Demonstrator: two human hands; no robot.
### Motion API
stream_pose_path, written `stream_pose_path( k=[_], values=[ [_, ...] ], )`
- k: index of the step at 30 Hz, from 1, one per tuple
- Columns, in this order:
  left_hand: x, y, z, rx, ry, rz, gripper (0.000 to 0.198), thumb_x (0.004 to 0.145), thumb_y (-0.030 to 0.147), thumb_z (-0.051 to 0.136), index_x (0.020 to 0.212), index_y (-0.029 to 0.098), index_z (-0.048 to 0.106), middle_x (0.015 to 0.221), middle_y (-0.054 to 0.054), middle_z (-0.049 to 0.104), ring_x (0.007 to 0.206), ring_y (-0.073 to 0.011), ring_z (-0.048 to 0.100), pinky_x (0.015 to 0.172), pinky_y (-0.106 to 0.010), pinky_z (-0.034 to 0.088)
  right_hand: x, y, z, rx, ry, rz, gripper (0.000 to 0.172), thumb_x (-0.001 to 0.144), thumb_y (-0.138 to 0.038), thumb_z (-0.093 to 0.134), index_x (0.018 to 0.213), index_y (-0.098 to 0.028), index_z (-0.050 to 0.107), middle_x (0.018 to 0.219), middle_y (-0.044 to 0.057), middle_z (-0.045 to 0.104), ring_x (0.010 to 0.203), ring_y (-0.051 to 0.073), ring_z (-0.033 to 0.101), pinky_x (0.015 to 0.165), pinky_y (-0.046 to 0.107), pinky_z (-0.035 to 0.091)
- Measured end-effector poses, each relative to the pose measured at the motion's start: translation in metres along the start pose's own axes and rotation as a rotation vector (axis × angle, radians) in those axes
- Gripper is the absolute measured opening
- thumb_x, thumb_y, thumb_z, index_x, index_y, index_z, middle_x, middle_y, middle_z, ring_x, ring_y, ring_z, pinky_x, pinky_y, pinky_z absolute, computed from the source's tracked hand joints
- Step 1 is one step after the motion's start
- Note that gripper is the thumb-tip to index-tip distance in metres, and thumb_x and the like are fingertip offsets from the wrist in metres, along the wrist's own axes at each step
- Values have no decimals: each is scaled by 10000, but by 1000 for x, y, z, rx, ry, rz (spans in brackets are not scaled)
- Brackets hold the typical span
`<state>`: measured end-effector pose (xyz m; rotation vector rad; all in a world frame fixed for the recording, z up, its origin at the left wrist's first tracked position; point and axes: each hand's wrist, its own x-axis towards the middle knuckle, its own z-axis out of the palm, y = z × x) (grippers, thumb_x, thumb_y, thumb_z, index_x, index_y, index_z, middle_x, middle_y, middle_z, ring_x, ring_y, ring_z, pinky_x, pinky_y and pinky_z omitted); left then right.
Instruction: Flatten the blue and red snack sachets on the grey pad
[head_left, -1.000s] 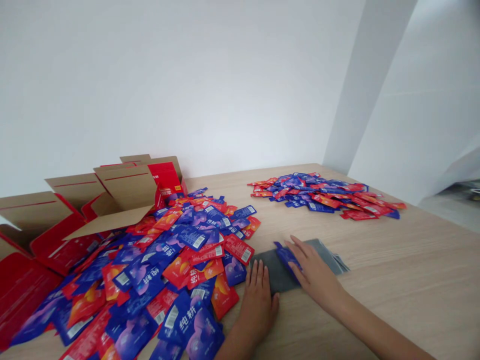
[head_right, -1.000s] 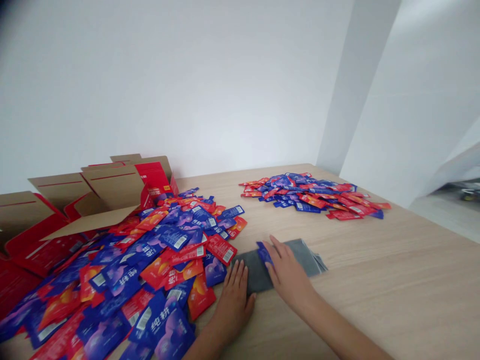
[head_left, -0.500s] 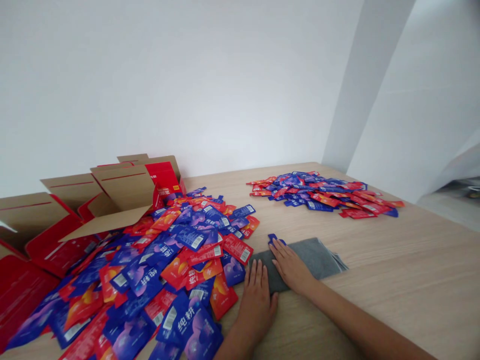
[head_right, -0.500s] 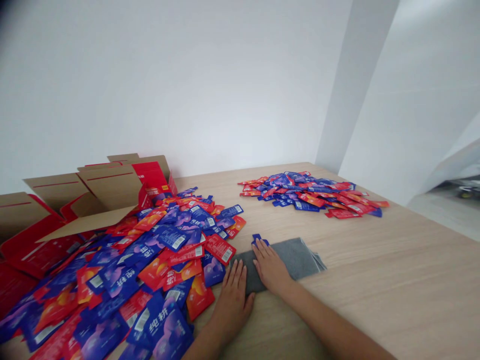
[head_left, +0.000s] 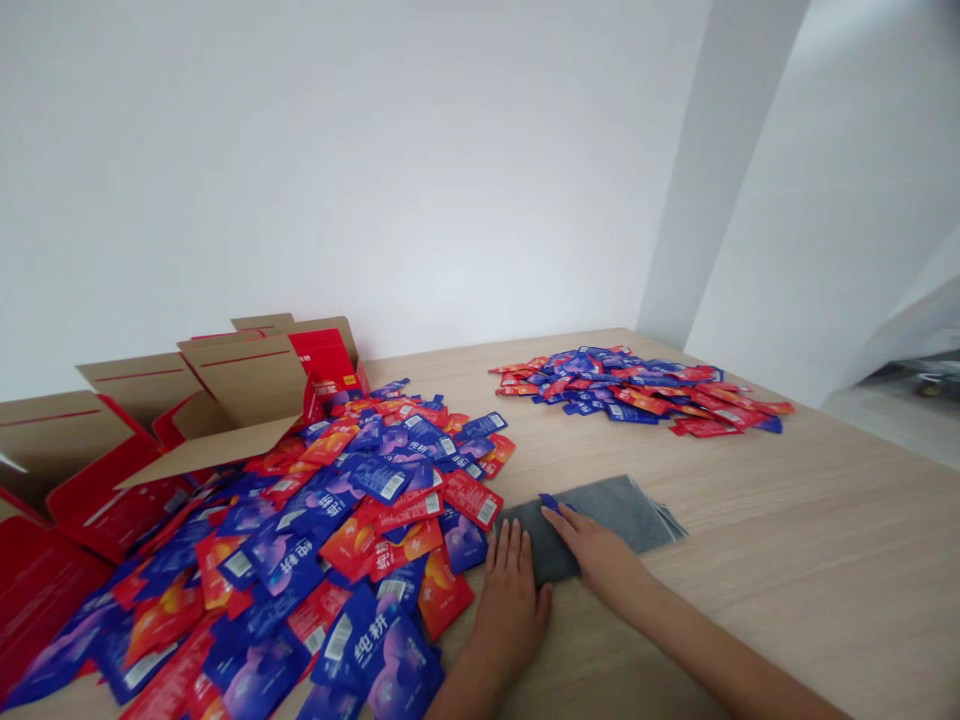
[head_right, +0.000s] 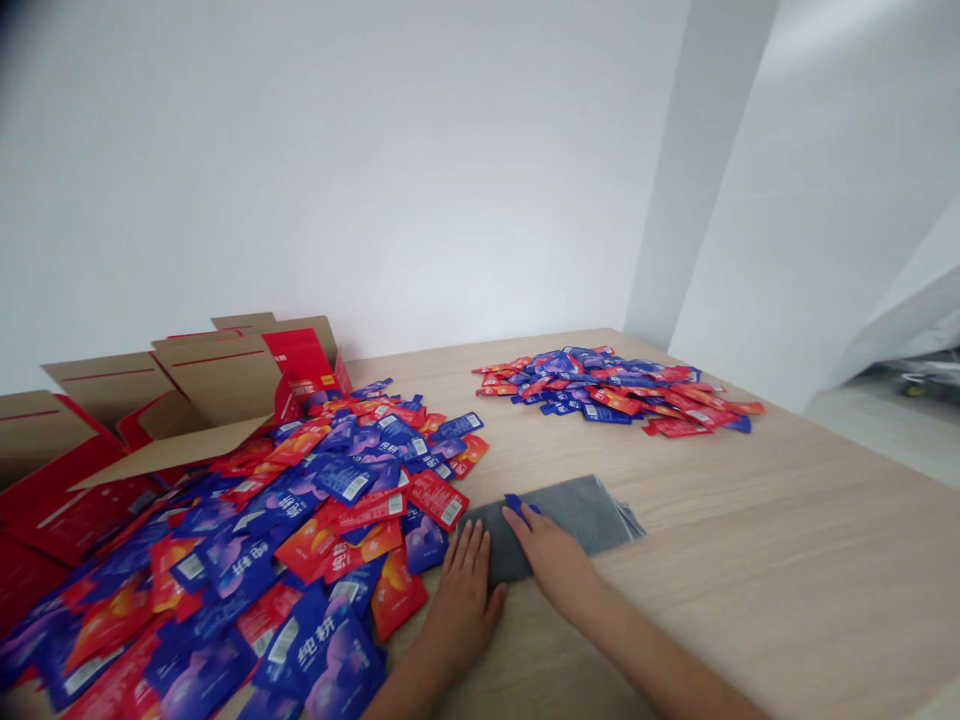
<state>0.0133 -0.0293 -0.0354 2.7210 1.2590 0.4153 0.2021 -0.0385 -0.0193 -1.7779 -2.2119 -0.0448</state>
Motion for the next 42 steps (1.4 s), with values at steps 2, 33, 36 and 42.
stream_pose_path(
  k=[2, 33, 36, 42],
  values=[
    [0, -1, 0, -1, -7, -2, 570, 879, 344, 411, 1370, 67, 327, 1458, -141, 242, 1343, -283, 163, 1073, -471, 247, 9, 20, -13, 122, 57, 43, 600, 755, -21, 315, 1314, -179, 466, 1297, 109, 535, 1135, 189, 542, 947, 342, 449],
    [-1, 3, -6, -54, -81, -40, 603, 868, 344, 434, 1386, 67, 298, 1467, -137, 189, 1344, -293, 136, 1072, -480, 249, 97, 34, -39, -28, -173, 355, 456, 806, -45, 355, 1251, -39, 456, 907, 238, 677, 861, 317, 655, 731, 432, 467],
    [-1, 3, -5, -61, -73, -46, 607, 860, 340, 447, 1388, 79, 301, 1468, -130, 188, 1344, -294, 139, 1071, -483, 256, 125, 27, -45, 120, -148, 320, 466, 793, -63, 394, 1256, -56, 451, 954, 214, 677, 898, 292, 645, 765, 406, 464],
    [-2, 1, -1, -64, -52, -17, 606, 876, 369, 430, 1394, 88, 289, 1471, -125, 187, 1337, -316, 159, 1062, -509, 269, 197, -5, -42, 551, -16, 135, 440, 857, -179, 396, 1297, -189, 405, 1028, 56, 678, 860, 152, 651, 727, 287, 513]
  ],
)
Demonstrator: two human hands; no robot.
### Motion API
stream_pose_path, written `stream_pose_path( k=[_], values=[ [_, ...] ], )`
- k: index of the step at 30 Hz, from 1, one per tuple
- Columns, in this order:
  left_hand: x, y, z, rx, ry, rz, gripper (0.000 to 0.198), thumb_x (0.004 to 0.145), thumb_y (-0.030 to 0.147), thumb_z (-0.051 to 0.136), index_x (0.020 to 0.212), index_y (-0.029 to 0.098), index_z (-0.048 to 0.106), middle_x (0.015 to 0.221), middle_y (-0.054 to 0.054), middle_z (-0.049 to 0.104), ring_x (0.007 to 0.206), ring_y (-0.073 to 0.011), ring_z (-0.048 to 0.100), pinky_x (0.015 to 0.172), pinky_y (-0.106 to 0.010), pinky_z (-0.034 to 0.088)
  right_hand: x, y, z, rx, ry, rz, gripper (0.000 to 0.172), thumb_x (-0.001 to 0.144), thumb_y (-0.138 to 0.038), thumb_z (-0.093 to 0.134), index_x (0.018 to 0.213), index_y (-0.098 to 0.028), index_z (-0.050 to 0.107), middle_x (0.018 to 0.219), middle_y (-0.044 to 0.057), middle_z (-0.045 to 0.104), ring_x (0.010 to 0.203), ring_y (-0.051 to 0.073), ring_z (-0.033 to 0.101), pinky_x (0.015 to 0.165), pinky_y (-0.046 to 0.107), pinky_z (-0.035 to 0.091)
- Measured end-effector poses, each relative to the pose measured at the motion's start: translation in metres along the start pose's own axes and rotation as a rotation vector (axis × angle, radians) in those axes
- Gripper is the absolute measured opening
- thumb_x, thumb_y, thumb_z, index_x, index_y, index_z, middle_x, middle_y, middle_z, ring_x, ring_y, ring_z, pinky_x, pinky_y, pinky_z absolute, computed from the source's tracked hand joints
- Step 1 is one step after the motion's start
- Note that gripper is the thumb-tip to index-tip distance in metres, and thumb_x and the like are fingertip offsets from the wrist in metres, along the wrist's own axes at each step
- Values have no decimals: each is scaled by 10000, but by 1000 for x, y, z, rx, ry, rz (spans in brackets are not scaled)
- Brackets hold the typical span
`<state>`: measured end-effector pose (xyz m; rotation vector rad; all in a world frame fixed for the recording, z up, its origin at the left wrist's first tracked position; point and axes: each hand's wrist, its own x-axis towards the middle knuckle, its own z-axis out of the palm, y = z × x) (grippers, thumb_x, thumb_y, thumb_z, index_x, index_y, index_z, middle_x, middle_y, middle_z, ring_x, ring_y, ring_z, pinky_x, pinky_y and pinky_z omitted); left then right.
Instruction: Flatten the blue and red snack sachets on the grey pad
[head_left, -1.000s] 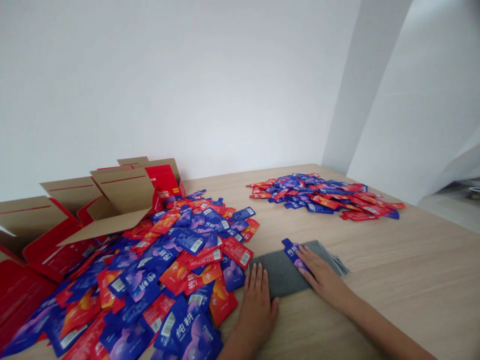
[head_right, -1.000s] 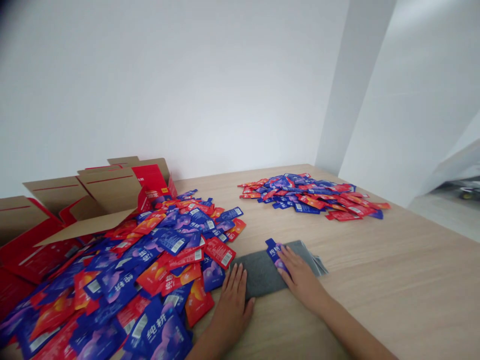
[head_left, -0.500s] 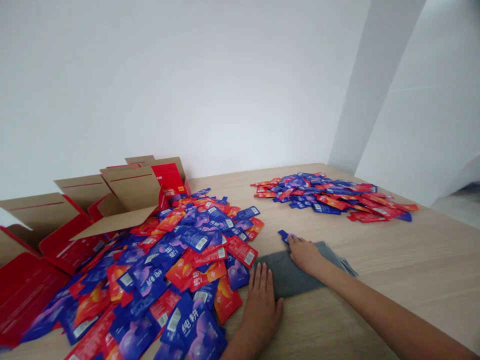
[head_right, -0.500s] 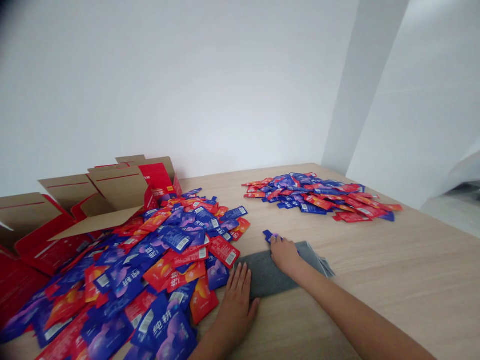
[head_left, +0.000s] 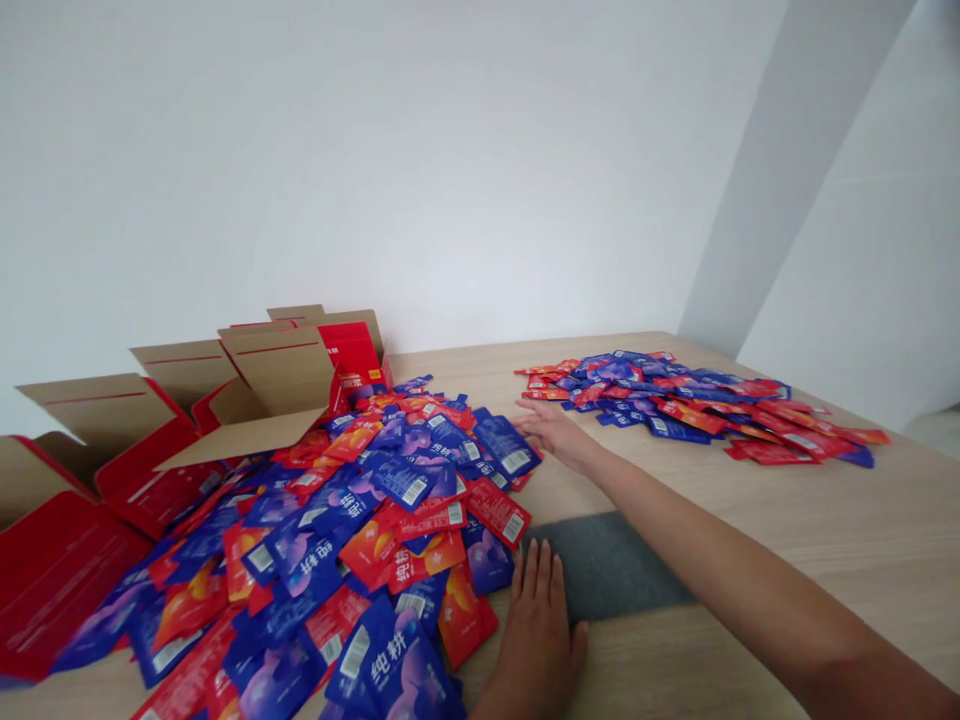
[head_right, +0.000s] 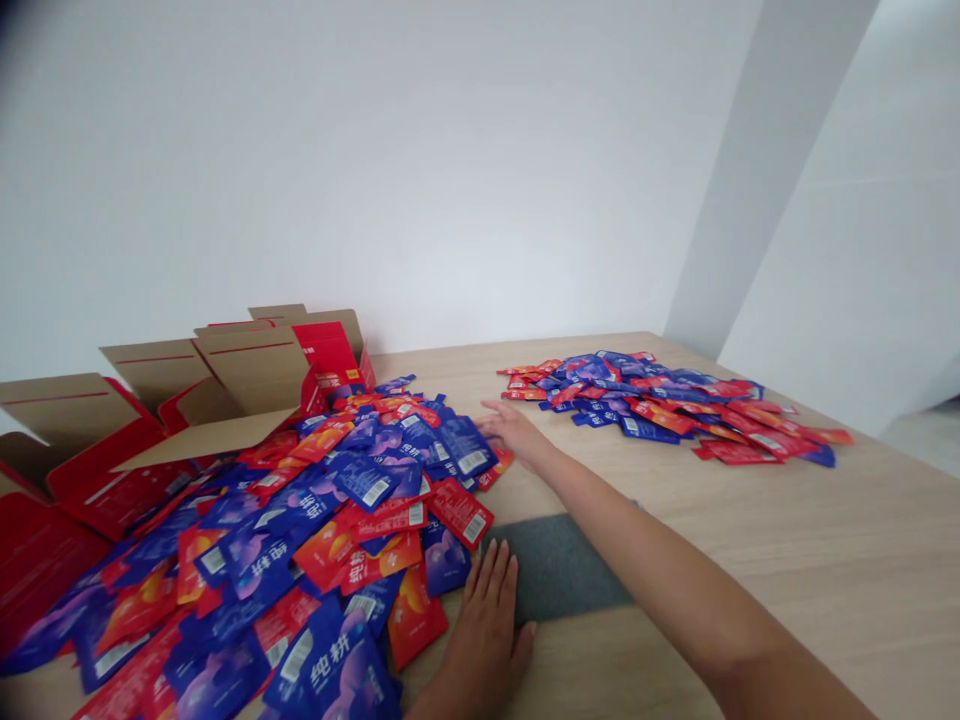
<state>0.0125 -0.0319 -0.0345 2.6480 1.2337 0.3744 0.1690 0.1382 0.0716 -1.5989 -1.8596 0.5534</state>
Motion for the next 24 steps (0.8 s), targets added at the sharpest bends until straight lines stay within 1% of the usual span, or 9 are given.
stream_pose_path(
  k=[3, 6, 9, 11, 14, 16, 19, 22, 24],
  values=[
    [0, -1, 1, 21, 4, 3, 602, 878, 368, 432, 1390, 81, 298, 1467, -126, 196, 1338, -309, 169, 1067, -489, 273, 27, 10, -5, 112, 137, 13, 436, 851, -161, 378, 1284, -191, 412, 1104, 59, 650, 917, 136, 633, 753, 287, 515],
    [1, -2, 2, 22, 6, 6, 595, 861, 313, 436, 1394, 92, 291, 1471, -114, 183, 1340, -302, 166, 1062, -488, 285, 33, 48, -24, 4, 224, 119, 405, 806, -111, 382, 1182, -180, 518, 1121, 77, 636, 1028, 176, 584, 860, 354, 472],
    [1, -3, 5, 32, 0, 12, 627, 821, 279, 465, 1394, 92, 293, 1473, -119, 164, 1339, -311, 164, 1059, -492, 289, 16, 99, -49, -188, 333, 258, 438, 757, -77, 407, 1173, -129, 533, 1216, 153, 565, 1181, 250, 462, 980, 437, 352],
    [2, -5, 10, 41, -4, 18, 649, 796, 265, 486, 1392, 89, 298, 1471, -127, 159, 1338, -314, 163, 1060, -489, 288, -2, 132, -68, -319, 408, 361, 485, 752, -82, 415, 1233, -70, 477, 1300, 228, 469, 1255, 318, 356, 996, 516, 285],
    [2, -9, 18, 65, 22, 29, 671, 778, 267, 502, 1393, 97, 297, 1470, -126, 162, 1334, -319, 179, 1055, -491, 299, -28, 170, -95, -474, 476, 486, 548, 753, -83, 399, 1299, -34, 395, 1381, 268, 350, 1311, 360, 237, 990, 583, 225],
    [3, -12, 23, 85, 42, 41, 682, 770, 279, 512, 1393, 103, 301, 1468, -123, 169, 1330, -326, 194, 1048, -495, 310, -41, 187, -111, -536, 469, 540, 554, 745, -75, 398, 1296, -19, 404, 1349, 278, 390, 1290, 368, 285, 981, 587, 234],
    [3, -15, 27, 100, 48, 61, 692, 759, 285, 521, 1393, 111, 305, 1468, -116, 170, 1331, -330, 193, 1044, -500, 314, -53, 199, -127, -576, 408, 556, 469, 766, -109, 407, 1220, -42, 506, 1256, 273, 489, 1198, 385, 413, 940, 593, 277],
    [3, -14, 24, 98, 49, 53, 682, 769, 273, 506, 1397, 113, 296, 1470, -107, 170, 1335, -315, 185, 1053, -488, 303, -58, 195, -131, -557, 322, 496, 317, 814, -190, 427, 1043, -90, 622, 1167, 243, 567, 1125, 366, 486, 915, 537, 330],
    [3, -12, 19, 93, 52, 36, 663, 787, 270, 490, 1398, 107, 291, 1472, -104, 174, 1339, -301, 182, 1062, -473, 291, -61, 185, -126, -510, 281, 465, 277, 837, -231, 431, 946, -93, 644, 1070, 229, 620, 1056, 337, 545, 884, 465, 381]
  ],
)
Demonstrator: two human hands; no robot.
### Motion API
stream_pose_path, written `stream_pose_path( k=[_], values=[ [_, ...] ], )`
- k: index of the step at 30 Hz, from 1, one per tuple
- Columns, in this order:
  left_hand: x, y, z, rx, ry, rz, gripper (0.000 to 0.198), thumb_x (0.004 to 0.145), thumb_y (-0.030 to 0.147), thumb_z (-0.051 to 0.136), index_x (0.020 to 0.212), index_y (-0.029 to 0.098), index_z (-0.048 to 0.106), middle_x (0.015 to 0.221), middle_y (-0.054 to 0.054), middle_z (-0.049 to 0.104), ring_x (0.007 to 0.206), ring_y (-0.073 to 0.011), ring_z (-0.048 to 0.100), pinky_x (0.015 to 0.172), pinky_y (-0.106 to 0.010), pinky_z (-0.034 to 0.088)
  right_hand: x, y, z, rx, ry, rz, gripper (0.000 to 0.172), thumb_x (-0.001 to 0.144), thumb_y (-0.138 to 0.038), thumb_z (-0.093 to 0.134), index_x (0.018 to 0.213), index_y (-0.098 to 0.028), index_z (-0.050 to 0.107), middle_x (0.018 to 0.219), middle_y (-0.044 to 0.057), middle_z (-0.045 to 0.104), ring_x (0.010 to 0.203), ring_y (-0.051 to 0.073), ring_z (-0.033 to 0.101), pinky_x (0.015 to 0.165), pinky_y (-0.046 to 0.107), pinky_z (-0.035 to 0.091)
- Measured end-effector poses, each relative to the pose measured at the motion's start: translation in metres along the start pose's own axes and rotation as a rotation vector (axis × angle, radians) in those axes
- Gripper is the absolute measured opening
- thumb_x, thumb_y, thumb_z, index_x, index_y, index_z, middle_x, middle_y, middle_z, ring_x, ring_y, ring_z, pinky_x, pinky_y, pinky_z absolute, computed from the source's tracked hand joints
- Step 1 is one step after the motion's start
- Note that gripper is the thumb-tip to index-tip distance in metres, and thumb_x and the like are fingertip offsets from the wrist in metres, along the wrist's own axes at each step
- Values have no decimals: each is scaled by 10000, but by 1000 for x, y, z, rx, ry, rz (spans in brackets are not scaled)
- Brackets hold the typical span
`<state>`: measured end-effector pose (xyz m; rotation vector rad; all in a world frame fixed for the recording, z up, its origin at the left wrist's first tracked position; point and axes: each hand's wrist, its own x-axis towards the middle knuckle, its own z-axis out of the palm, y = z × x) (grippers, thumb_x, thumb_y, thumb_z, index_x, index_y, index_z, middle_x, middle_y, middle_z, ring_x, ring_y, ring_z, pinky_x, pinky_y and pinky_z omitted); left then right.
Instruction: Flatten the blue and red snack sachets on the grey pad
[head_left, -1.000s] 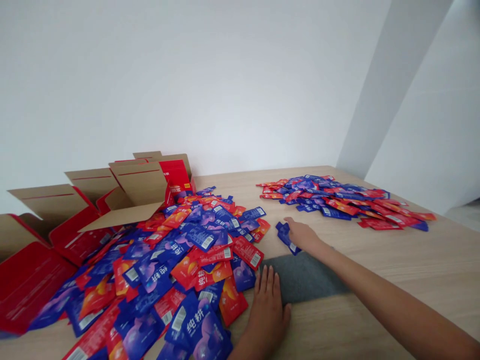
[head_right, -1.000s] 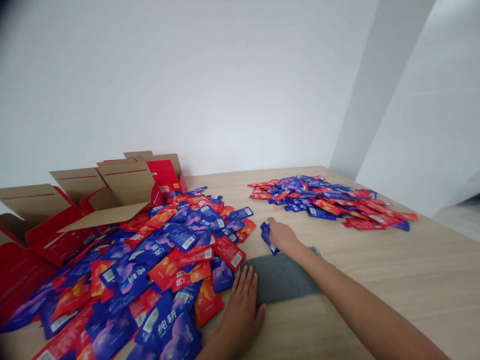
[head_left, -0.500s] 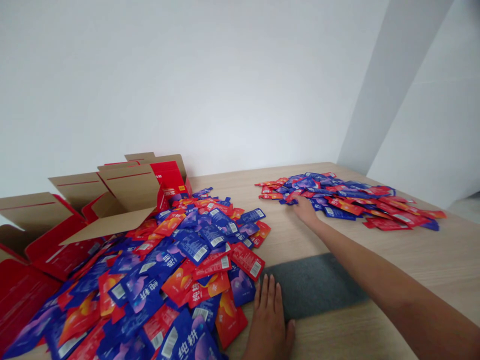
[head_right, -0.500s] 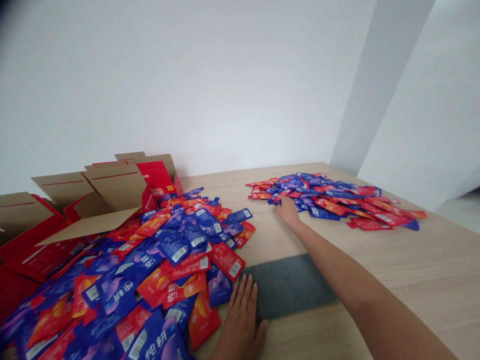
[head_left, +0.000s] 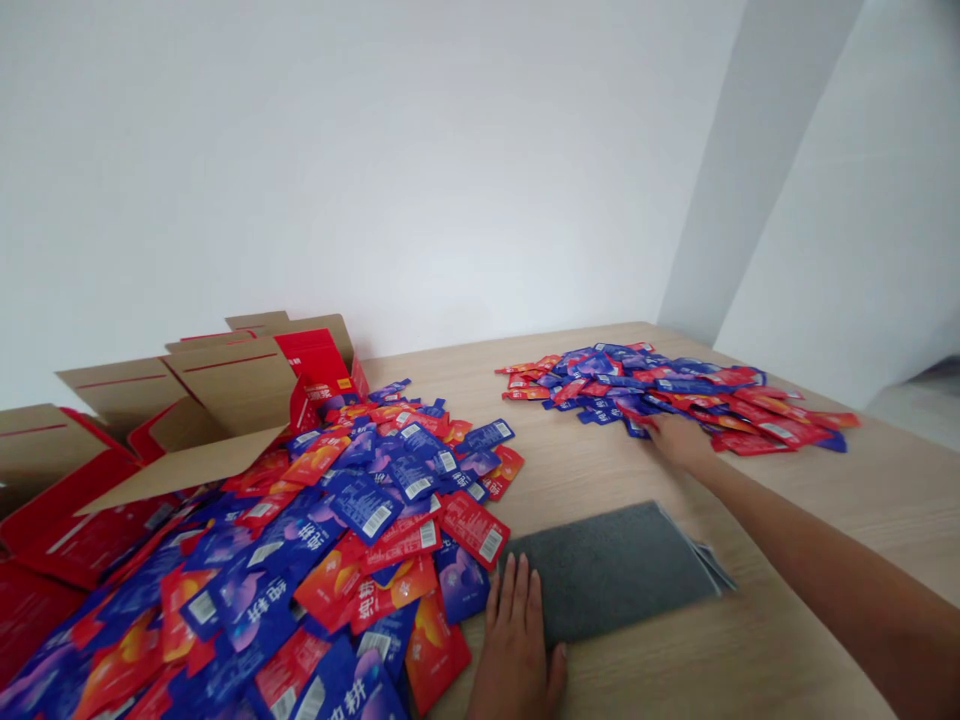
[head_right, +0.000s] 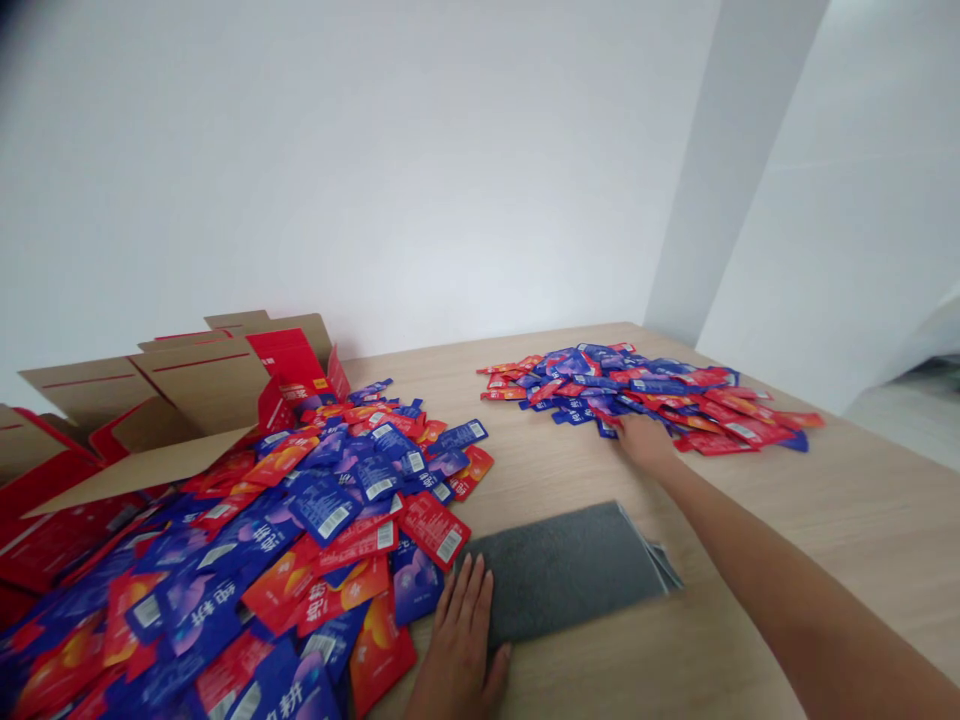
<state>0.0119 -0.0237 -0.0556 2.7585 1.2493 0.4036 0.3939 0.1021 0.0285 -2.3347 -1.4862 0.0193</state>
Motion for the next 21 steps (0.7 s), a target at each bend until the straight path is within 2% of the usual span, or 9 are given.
stream_pose_path(
  k=[2, 5, 9, 11, 14, 16, 18, 21],
  values=[
    [-1, 2, -5, -10, -4, -13, 637, 810, 283, 474, 1395, 102, 296, 1472, -104, 182, 1341, -291, 178, 1068, -462, 281, -14, -13, -1, 63, -19, -2, 310, 865, -254, 394, 967, -75, 627, 1020, 228, 640, 995, 315, 585, 836, 415, 422],
    [-2, 5, -12, -26, -6, -33, 602, 845, 312, 447, 1390, 98, 304, 1471, -105, 202, 1342, -281, 174, 1071, -453, 274, -49, -39, 3, 196, -42, -24, 371, 893, -266, 327, 1121, -74, 549, 1056, 186, 646, 951, 260, 615, 789, 349, 462],
    [-2, 8, -17, -37, 12, -37, 583, 866, 326, 425, 1384, 83, 306, 1468, -115, 224, 1346, -275, 159, 1073, -453, 260, -116, -73, 17, 396, -137, -158, 407, 895, -306, 315, 1251, -176, 463, 1065, 56, 671, 876, 183, 646, 750, 302, 503],
    [-1, 8, -18, -45, 21, -31, 571, 867, 325, 425, 1372, 75, 327, 1462, -124, 240, 1346, -274, 159, 1076, -454, 247, -151, -87, 26, 495, -171, -260, 460, 858, -303, 368, 1299, -187, 430, 1146, 65, 638, 988, 211, 613, 831, 368, 487],
    [0, 8, -17, -52, 40, -18, 563, 863, 317, 432, 1358, 63, 349, 1451, -137, 267, 1348, -273, 161, 1079, -454, 236, -193, -106, 38, 348, -114, -403, 534, 821, -297, 439, 1344, -194, 411, 1322, 109, 508, 1214, 268, 452, 986, 464, 366],
    [1, 8, -15, -51, 57, -6, 556, 859, 308, 434, 1351, 61, 358, 1443, -141, 285, 1347, -271, 167, 1075, -459, 244, -212, -116, 44, 188, -76, -520, 504, 845, -288, 431, 1346, -231, 427, 1403, 89, 415, 1293, 270, 351, 1040, 459, 300],
    [1, 7, -13, -44, 75, 2, 548, 856, 301, 434, 1347, 67, 363, 1435, -142, 303, 1343, -274, 184, 1064, -475, 263, -223, -121, 49, 60, -70, -611, 470, 866, -271, 407, 1333, -251, 449, 1437, 55, 364, 1327, 244, 294, 1063, 418, 279],
    [0, 7, -10, -28, 102, 1, 546, 855, 308, 435, 1347, 81, 364, 1427, -141, 323, 1336, -284, 206, 1047, -498, 287, -223, -112, 55, -73, -68, -660, 465, 885, -245, 356, 1340, -193, 439, 1443, 80, 347, 1336, 229, 275, 1055, 425, 289]
  ],
)
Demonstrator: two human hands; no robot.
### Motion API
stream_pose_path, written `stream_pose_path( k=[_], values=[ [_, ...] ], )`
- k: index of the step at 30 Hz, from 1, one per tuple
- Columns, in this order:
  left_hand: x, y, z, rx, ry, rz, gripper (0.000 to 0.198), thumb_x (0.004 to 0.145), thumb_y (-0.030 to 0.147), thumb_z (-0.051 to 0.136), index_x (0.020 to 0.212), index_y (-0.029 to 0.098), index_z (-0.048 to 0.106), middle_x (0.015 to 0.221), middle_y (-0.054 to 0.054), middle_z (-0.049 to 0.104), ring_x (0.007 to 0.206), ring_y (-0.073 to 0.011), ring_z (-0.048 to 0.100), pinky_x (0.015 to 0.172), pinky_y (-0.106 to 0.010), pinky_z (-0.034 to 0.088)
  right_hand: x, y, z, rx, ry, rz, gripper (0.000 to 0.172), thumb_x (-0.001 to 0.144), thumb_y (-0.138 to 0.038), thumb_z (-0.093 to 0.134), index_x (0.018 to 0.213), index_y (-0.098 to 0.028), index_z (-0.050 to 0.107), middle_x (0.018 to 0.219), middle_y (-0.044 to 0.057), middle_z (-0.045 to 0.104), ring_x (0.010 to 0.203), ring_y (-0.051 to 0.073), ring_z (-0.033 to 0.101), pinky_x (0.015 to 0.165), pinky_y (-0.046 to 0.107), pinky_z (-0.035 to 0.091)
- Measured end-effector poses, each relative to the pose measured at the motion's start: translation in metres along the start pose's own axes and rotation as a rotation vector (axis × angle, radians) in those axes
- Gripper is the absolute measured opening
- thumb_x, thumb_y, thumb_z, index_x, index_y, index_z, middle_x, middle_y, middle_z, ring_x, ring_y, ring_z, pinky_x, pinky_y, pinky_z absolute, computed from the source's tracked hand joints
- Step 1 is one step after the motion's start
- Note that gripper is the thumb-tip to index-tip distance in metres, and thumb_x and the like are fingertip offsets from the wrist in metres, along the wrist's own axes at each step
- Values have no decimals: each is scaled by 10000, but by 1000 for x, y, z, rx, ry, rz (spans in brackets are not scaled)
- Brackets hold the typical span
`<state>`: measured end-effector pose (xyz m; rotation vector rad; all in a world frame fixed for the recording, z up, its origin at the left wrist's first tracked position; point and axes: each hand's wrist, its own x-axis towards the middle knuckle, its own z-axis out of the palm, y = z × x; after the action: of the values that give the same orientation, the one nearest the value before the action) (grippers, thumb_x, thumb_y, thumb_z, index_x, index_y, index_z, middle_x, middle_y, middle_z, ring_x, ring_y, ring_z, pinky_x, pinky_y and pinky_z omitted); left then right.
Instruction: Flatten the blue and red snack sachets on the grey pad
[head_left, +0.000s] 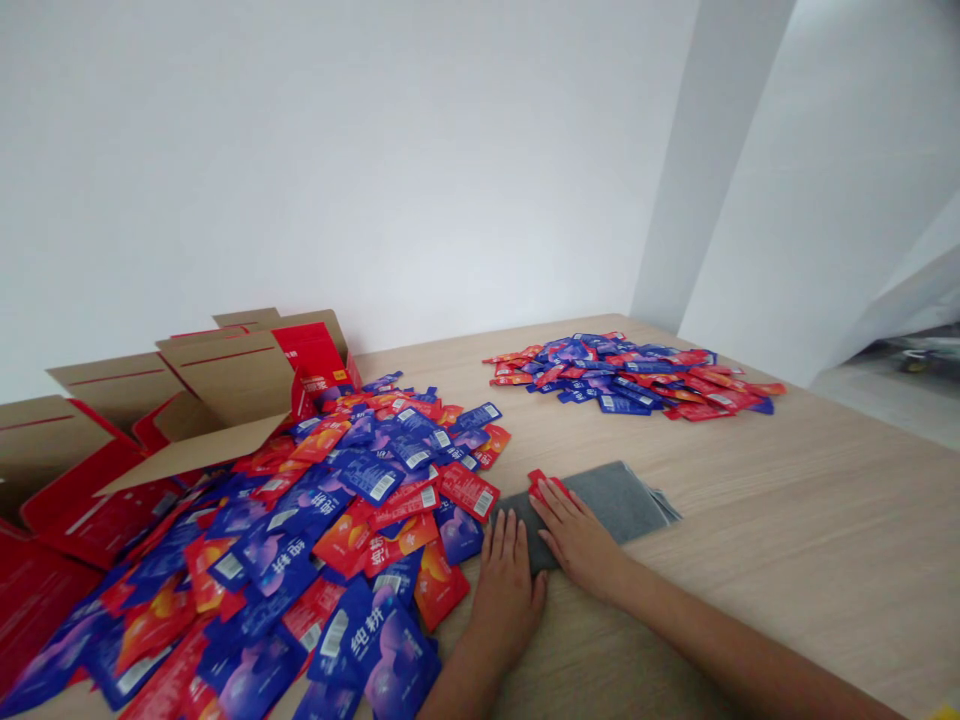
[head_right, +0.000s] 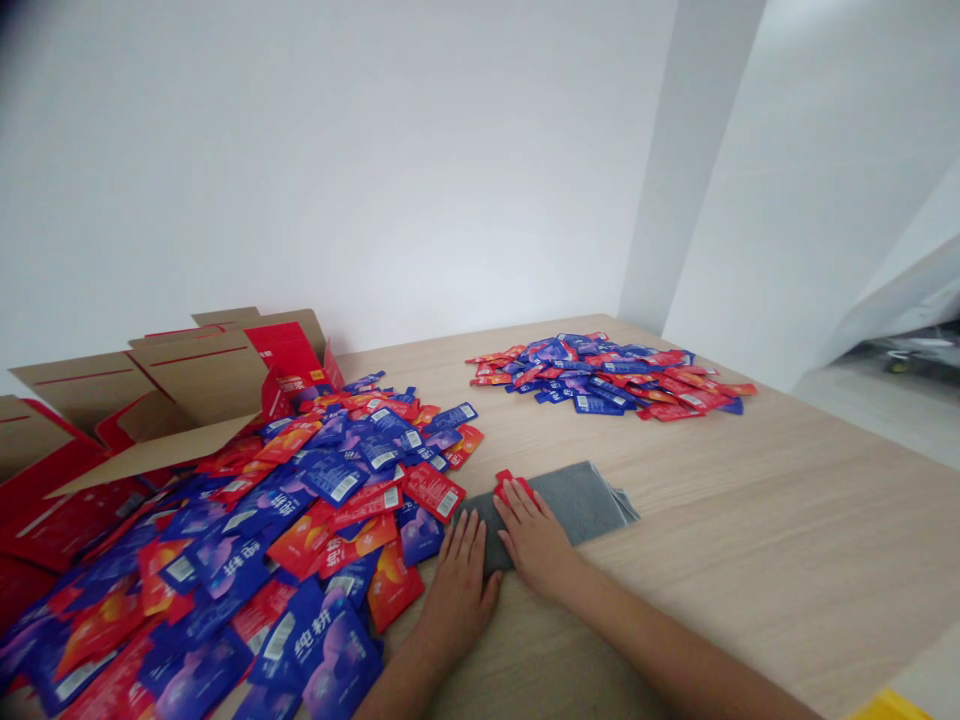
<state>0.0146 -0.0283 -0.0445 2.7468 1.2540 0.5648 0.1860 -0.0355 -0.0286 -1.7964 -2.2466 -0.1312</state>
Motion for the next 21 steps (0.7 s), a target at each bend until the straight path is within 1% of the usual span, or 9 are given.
stream_pose_path(
  k=[2, 5, 7, 8, 10, 13, 15, 17, 21],
  values=[
    [0, 0, 0, 17, 7, -5, 542, 863, 323, 430, 1344, 82, 365, 1428, -141, 323, 1335, -283, 212, 1043, -492, 298, -5, 18, 4, -58, 8, 25, 466, 903, -251, 315, 1351, -172, 417, 1450, 100, 328, 1339, 225, 266, 1046, 444, 288],
    [0, 1, -1, 36, -2, -5, 539, 875, 338, 421, 1341, 74, 366, 1435, -139, 311, 1335, -282, 210, 1049, -472, 297, -13, 48, 8, -114, 55, 116, 471, 922, -329, 294, 1356, -187, 408, 1460, 108, 305, 1342, 225, 258, 1044, 460, 278],
    [1, 1, -2, 38, -13, 3, 546, 872, 344, 428, 1339, 66, 369, 1434, -145, 310, 1333, -286, 214, 1054, -467, 290, -15, 58, 9, -118, 67, 164, 497, 921, -402, 296, 1355, -189, 412, 1459, 119, 305, 1342, 244, 254, 1040, 479, 277],
    [1, 1, -2, 38, -14, 7, 549, 869, 345, 433, 1336, 62, 373, 1431, -149, 312, 1332, -286, 218, 1055, -467, 287, -16, 56, 9, -107, 63, 173, 513, 919, -432, 295, 1355, -187, 412, 1458, 124, 307, 1343, 253, 250, 1037, 487, 277],
    [1, 1, 0, 38, -3, 10, 550, 864, 340, 438, 1333, 60, 377, 1427, -155, 315, 1332, -285, 222, 1055, -472, 286, -14, 41, 9, -66, 40, 144, 533, 917, -455, 297, 1361, -182, 404, 1459, 131, 299, 1348, 256, 235, 1038, 483, 278],
    [0, 0, 3, 29, 26, 19, 532, 863, 297, 417, 1345, 77, 364, 1424, -147, 324, 1333, -278, 219, 1048, -489, 290, -13, 6, 9, 0, 15, 16, 517, 918, -407, 324, 1381, -182, 369, 1476, 117, 260, 1362, 237, 195, 1062, 457, 249],
    [0, 0, 4, 21, 38, 23, 531, 864, 275, 403, 1358, 89, 346, 1427, -138, 323, 1335, -278, 213, 1043, -499, 294, -13, -9, 9, 28, 7, -53, 504, 915, -359, 342, 1389, -186, 354, 1483, 103, 244, 1366, 229, 181, 1073, 445, 233],
    [-1, -1, 4, 24, 38, 16, 535, 867, 288, 407, 1359, 87, 344, 1433, -136, 313, 1338, -283, 202, 1042, -498, 296, -15, -7, 8, 37, 2, -60, 494, 910, -320, 349, 1387, -191, 358, 1481, 99, 256, 1364, 227, 191, 1072, 447, 235],
    [1, -1, 1, 41, 11, 8, 539, 874, 335, 418, 1340, 71, 367, 1432, -144, 316, 1334, -285, 215, 1048, -474, 296, -22, 33, 7, 23, 21, 65, 488, 883, -278, 367, 1360, -182, 399, 1451, 122, 326, 1346, 235, 245, 1054, 472, 262]
  ],
)
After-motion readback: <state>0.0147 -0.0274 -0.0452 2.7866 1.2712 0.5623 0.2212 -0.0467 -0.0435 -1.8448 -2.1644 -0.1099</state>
